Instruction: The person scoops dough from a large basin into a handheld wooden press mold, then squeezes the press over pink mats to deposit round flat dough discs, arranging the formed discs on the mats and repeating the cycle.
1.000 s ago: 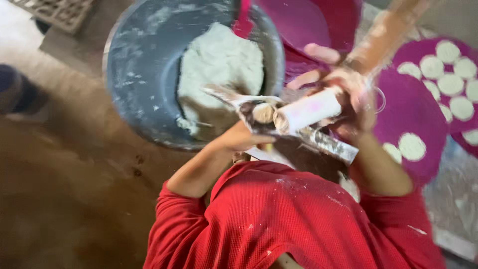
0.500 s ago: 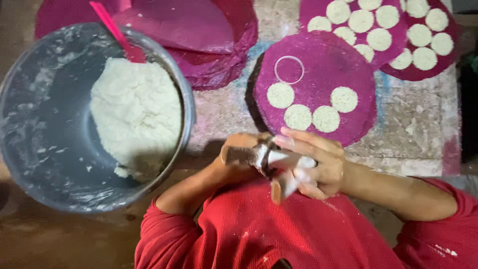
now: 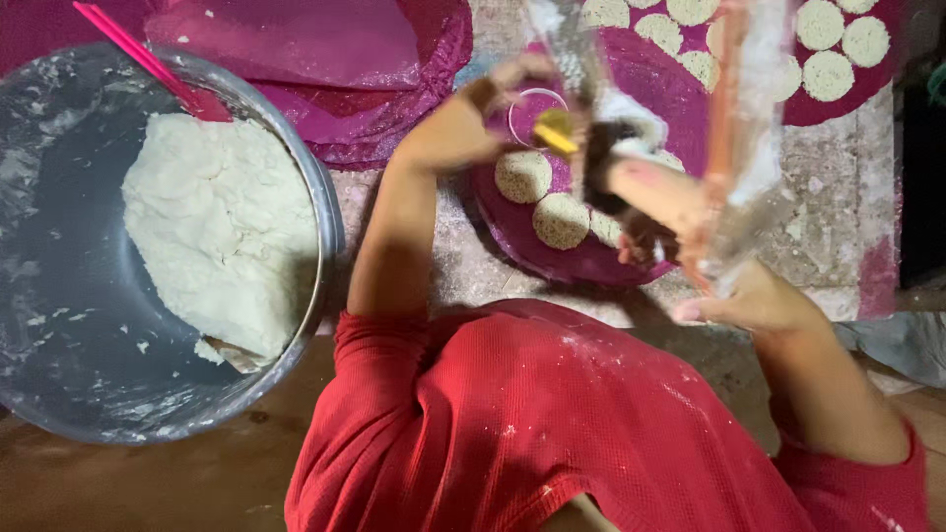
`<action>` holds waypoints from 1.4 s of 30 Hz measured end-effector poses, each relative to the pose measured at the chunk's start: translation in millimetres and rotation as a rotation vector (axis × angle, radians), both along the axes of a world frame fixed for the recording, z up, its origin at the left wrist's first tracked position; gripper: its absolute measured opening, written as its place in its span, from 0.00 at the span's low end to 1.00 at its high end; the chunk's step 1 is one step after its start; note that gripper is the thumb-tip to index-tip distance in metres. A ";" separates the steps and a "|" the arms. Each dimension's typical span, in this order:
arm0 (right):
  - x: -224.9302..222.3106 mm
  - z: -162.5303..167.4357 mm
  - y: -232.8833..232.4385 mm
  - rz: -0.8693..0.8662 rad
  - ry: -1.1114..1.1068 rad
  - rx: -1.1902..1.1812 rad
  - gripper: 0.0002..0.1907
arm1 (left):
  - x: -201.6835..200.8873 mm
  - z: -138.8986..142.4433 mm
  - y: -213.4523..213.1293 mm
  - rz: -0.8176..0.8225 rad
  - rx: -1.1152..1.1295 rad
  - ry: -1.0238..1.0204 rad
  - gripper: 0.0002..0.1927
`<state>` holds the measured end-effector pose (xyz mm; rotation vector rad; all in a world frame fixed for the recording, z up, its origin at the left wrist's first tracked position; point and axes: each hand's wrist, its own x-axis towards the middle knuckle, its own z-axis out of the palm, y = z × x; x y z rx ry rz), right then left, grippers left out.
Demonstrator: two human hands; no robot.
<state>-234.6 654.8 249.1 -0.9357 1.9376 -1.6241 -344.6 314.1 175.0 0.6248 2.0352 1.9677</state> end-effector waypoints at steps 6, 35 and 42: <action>4.4 3.0 -3.6 -0.204 0.006 -0.229 0.57 | -16.9 -125.6 -1.6 0.474 0.038 -0.630 0.44; -6.4 -58.4 -12.3 -0.058 -0.370 -0.032 0.46 | 72.6 -73.3 -7.6 0.400 -0.164 -0.027 0.36; -23.9 -126.6 42.3 0.256 -0.696 0.559 0.45 | 24.0 -0.3 -16.4 -0.371 1.188 -0.177 0.42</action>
